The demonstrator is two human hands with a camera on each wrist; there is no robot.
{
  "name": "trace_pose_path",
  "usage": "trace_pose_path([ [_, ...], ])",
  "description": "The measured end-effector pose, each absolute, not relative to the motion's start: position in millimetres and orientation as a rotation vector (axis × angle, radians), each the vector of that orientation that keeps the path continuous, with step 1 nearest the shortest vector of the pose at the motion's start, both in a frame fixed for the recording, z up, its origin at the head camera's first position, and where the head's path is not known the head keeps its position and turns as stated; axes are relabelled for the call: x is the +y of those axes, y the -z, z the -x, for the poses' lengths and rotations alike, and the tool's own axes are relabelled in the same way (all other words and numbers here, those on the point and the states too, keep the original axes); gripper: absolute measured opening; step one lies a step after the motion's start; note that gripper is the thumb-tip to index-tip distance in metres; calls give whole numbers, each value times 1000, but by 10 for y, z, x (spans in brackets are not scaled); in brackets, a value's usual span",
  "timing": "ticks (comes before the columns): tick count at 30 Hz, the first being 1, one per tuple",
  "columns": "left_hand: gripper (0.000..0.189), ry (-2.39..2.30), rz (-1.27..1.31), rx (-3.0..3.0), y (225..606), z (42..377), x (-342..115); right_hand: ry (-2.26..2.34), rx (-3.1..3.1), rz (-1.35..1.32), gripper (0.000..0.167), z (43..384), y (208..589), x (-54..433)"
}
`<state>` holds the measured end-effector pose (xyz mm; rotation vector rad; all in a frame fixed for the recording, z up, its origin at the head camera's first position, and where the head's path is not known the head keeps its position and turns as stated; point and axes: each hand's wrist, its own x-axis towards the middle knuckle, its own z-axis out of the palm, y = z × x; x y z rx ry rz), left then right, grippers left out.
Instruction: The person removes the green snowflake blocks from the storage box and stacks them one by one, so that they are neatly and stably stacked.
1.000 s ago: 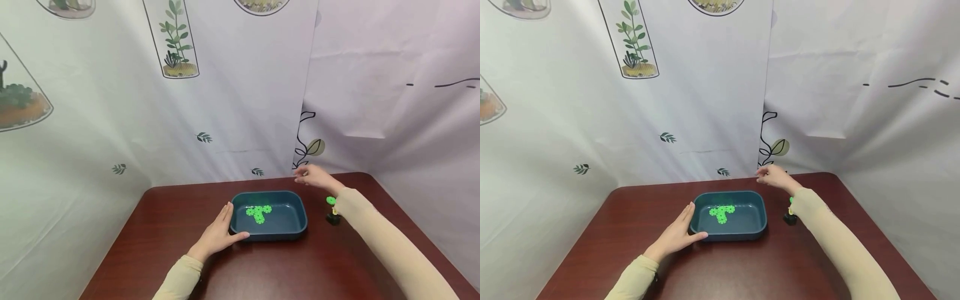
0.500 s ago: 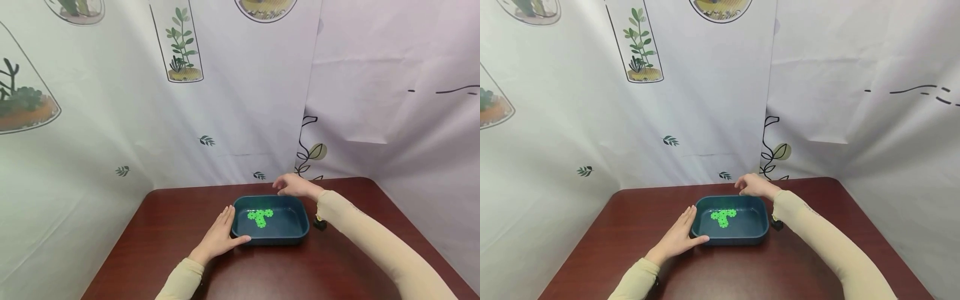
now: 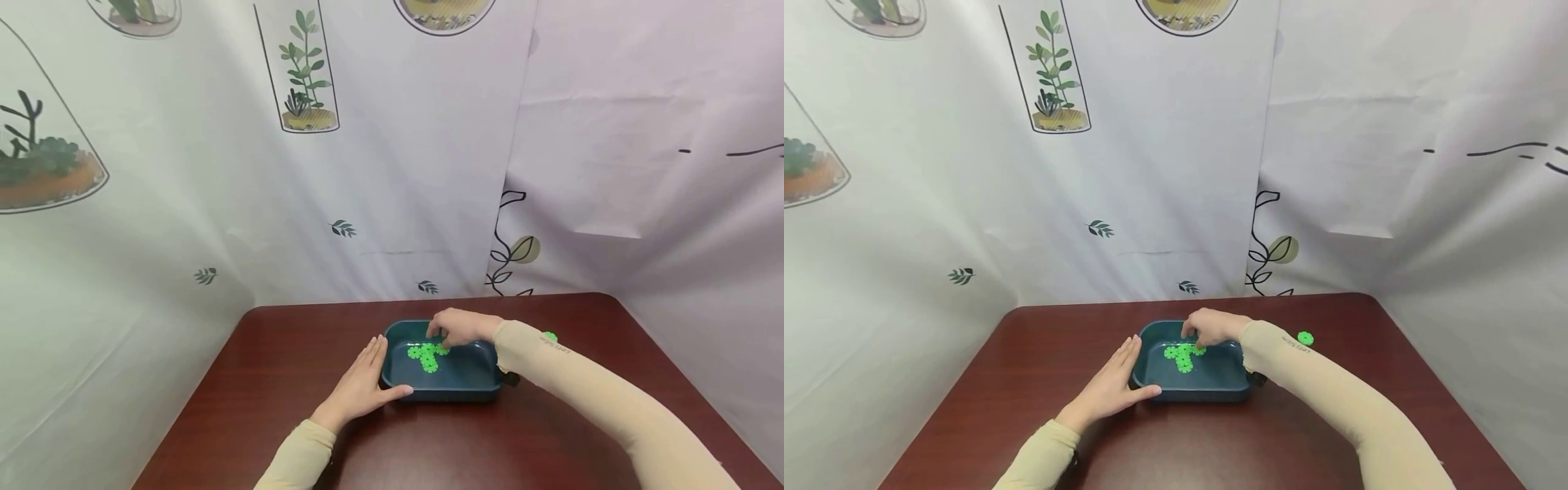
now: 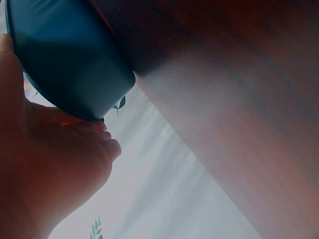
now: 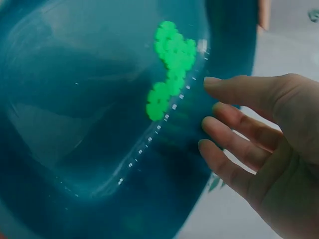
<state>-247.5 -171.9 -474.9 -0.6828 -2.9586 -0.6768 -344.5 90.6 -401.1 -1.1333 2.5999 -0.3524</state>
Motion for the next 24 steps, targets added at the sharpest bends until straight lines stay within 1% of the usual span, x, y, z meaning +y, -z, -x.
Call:
trace_pose_path([
  [7, 117, 688, 700, -2963, 4770, 2468, -1723, 206, 2538, 1167, 38, 3417, 4160, 718],
  [14, 116, 694, 715, -2958, 4767, 2469, -1693, 107, 2529, 1170, 40, 3491, 4304, 617],
  [24, 117, 683, 696, -2958, 4757, 2478, -1716, 120, 2504, 1162, 35, 3582, 4337, 514],
])
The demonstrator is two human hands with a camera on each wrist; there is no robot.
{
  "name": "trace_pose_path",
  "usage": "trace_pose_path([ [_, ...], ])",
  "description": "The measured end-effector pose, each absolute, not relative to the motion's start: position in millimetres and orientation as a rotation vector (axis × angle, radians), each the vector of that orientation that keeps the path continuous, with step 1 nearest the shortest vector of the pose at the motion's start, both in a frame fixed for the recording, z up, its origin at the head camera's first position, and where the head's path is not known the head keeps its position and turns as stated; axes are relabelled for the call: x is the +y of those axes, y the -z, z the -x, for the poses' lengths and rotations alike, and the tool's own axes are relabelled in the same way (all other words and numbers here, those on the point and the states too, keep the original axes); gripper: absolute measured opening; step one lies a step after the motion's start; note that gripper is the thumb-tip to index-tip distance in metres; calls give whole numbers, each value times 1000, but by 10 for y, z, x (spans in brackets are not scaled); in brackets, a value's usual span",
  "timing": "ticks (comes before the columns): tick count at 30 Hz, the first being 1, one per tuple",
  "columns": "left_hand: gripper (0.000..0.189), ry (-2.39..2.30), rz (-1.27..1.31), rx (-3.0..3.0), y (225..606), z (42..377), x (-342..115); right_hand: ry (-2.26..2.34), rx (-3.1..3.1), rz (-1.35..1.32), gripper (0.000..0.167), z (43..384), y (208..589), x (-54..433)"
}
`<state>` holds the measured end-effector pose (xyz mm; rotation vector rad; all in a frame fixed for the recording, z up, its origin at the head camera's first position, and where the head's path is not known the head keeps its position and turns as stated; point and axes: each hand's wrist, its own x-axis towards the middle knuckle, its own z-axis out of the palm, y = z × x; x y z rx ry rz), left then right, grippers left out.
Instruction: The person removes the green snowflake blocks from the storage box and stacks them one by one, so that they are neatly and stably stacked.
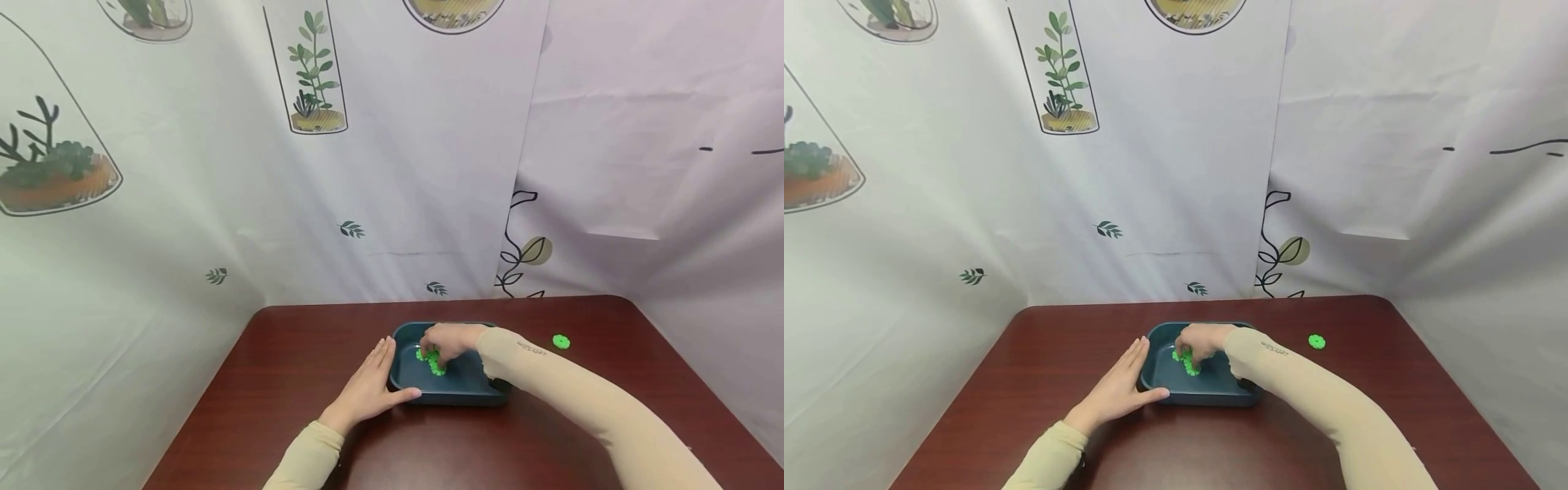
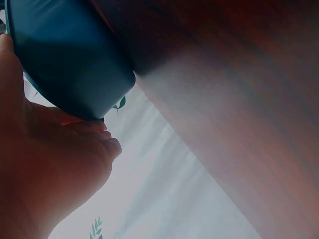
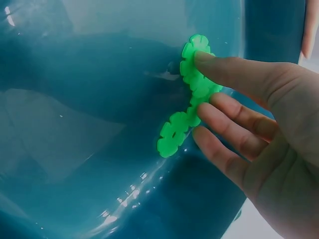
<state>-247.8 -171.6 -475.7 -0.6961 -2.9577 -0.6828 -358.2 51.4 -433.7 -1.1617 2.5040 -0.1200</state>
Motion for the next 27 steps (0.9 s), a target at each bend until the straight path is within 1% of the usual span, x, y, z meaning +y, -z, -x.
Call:
trace_pose_path([
  [13, 118, 692, 672, -2971, 4739, 2460, -1725, 212, 2509, 1055, 25, 3594, 4326, 550],
  [20, 119, 693, 662, -2980, 4741, 2445, -1718, 222, 2497, 1044, 24, 3575, 4340, 562],
  [27, 118, 692, 665, -2973, 4743, 2457, -1680, 191, 2513, 937, 23, 3575, 4315, 592],
])
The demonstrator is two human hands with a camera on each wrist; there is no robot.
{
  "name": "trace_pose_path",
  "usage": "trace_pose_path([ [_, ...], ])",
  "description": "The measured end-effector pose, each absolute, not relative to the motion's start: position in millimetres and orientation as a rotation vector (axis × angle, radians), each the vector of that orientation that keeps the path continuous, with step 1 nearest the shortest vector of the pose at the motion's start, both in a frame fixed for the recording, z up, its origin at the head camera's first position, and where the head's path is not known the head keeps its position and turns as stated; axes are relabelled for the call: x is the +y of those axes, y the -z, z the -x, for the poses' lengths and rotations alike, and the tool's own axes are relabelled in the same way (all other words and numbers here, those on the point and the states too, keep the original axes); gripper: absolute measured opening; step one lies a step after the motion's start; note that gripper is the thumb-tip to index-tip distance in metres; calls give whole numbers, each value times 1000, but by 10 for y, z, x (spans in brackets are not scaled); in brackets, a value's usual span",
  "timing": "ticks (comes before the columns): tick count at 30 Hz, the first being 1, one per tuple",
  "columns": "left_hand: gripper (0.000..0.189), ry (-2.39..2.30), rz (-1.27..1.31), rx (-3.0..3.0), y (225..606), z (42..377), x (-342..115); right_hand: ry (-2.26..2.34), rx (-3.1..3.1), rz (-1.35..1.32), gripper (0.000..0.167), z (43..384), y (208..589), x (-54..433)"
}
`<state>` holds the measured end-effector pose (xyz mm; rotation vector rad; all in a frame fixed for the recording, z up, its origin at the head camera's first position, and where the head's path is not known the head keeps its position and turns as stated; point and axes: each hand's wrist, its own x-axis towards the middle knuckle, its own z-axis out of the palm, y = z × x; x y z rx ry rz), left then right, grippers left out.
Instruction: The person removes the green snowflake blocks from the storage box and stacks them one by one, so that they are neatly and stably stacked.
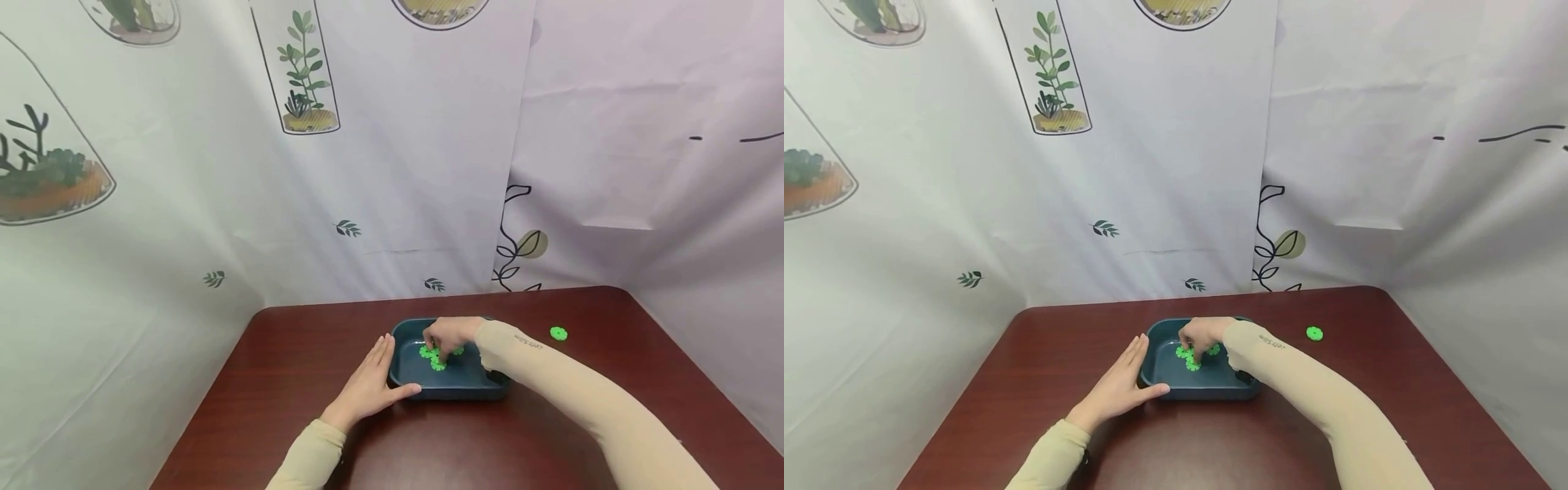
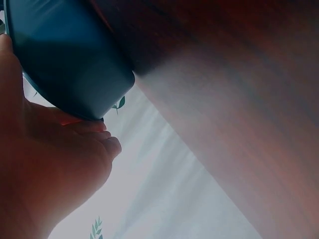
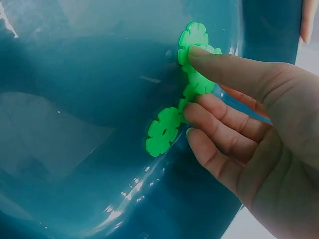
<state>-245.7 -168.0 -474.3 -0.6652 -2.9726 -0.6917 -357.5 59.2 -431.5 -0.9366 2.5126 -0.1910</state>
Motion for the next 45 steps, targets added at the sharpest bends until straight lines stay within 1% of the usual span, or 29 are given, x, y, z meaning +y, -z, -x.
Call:
trace_pose_path([
  [7, 118, 708, 683, -2963, 4737, 2479, -1643, 175, 2525, 908, 23, 3562, 4266, 624],
  [13, 119, 702, 670, -2964, 4730, 2486, -1668, 201, 2522, 968, 21, 3548, 4225, 656],
  [26, 120, 696, 659, -2959, 4741, 2464, -1679, 547, 2431, 987, 16, 3538, 4116, 808],
  [32, 120, 684, 651, -2960, 4759, 2468, -1697, 685, 2453, 980, 20, 3553, 4012, 898],
  [38, 119, 694, 647, -2958, 4763, 2459, -1713, 817, 2469, 954, 16, 3558, 3889, 1081],
  [45, 119, 725, 650, -2945, 4744, 2437, -1692, 963, 2589, 877, 12, 3567, 3673, 1489],
])
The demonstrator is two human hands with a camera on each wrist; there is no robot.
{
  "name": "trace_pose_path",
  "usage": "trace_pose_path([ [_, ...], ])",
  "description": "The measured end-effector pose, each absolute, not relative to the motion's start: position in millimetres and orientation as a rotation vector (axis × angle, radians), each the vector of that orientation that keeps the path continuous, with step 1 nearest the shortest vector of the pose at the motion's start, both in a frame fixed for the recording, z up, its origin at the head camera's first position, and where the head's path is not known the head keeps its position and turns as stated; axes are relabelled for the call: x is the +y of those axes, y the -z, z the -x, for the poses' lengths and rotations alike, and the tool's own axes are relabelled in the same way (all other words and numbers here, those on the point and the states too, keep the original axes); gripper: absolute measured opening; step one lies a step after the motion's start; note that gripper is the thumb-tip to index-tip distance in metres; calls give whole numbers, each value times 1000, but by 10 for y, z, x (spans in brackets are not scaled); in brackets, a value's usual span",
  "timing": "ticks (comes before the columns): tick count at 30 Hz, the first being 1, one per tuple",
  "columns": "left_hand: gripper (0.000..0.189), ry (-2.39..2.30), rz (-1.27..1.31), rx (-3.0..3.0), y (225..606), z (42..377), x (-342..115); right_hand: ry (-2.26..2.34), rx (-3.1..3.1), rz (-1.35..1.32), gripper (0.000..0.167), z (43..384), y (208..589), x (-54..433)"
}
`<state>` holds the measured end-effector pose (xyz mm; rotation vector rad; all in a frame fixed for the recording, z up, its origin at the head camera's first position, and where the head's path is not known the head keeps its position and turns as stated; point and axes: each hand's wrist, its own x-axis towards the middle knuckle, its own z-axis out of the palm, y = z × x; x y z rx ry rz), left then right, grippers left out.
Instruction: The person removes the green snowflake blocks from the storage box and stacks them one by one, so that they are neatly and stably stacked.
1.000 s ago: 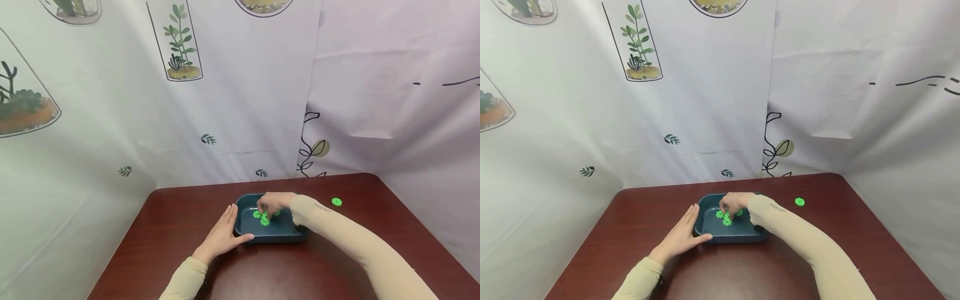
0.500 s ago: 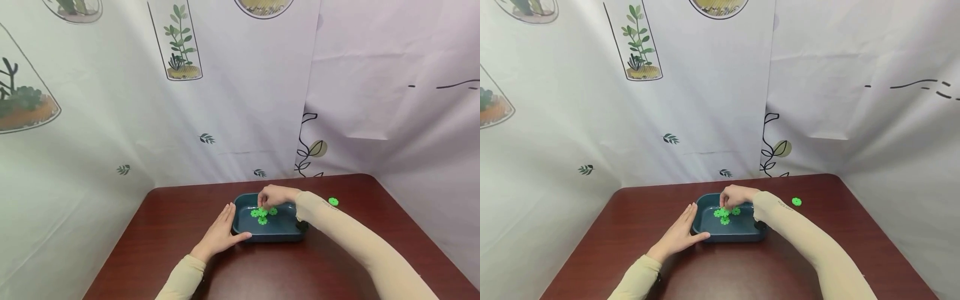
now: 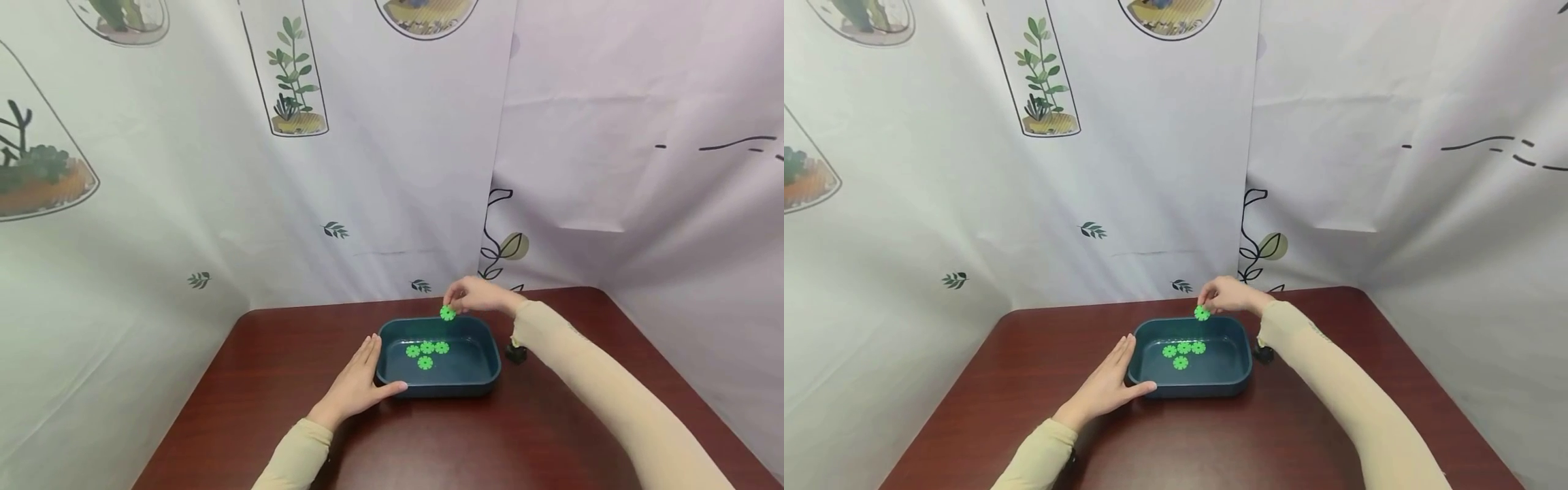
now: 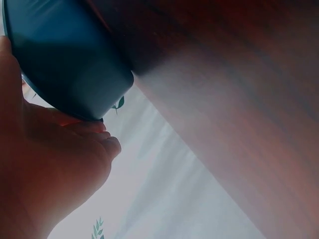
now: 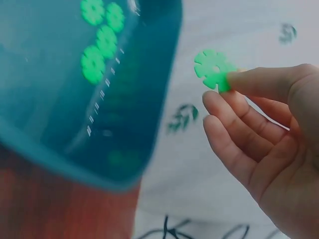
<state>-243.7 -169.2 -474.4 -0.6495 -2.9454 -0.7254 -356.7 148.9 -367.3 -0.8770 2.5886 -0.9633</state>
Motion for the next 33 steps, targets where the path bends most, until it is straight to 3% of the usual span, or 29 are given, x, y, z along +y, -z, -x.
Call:
trace_pose_path([
  [12, 120, 712, 648, -2949, 4734, 2468, -1640, 1161, 2745, 623, 22, 3558, 3452, 2236],
  [33, 121, 718, 645, -2958, 4736, 2480, -1647, 1263, 2812, 397, 29, 3355, 3734, 2963],
])
